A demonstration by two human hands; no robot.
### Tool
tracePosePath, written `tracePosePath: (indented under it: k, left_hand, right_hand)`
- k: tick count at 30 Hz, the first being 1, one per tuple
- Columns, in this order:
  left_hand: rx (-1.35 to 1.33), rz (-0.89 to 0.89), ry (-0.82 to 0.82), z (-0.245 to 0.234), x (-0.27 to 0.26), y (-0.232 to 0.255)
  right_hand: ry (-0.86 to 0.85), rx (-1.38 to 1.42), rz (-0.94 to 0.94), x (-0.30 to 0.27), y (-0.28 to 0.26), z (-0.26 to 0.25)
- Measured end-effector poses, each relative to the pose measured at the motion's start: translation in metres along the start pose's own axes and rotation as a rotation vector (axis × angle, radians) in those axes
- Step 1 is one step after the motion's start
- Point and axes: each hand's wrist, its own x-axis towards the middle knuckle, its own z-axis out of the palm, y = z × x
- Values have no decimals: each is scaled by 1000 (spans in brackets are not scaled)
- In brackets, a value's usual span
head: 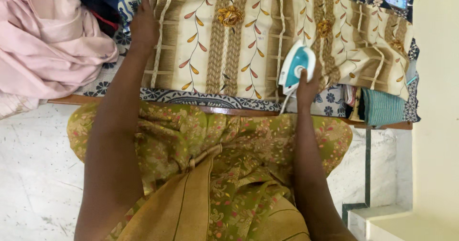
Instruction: The person irons a patterned beige cloth on a low wooden table using a blue and white electric iron. They smooth the fabric with their hands, move the iron back and forth, and fold the cloth into a neat stack. Finally, they pick up a dark blue garment from a pile of laundry.
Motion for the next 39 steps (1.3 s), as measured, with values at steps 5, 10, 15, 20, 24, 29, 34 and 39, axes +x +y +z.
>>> tracePosePath:
  k: [5,10,15,20,24,29,34,39]
  left_hand:
    - [31,222,-105,-50,-46,75]
    - [-19,62,-617,-65,-141,111]
    - [113,-86,-347,-59,-183,60]
    - [147,-249,-267,-89,-189,37]
    - [213,-322,-144,-83,-183,32]
    - [179,-296,-368,-71,-168,12]
    - [143,-331,-427,-74,-156,9]
    - [200,-394,-438,-72,-142,6]
  right_hand:
    - [41,45,-88,-2,4,-7]
    - [-298,245,103,-55,-78,72]
    - [-513,128,-210,-139,-187,192]
    - [-641,40,-227,-160,-214,181]
    - [-577,170,-200,-145,-171,117]
    - [-343,30,-90,-115,-104,30]
    - [-352,207,-83,-102,-94,37]
    - [-515,240,-76,-133,-158,120]
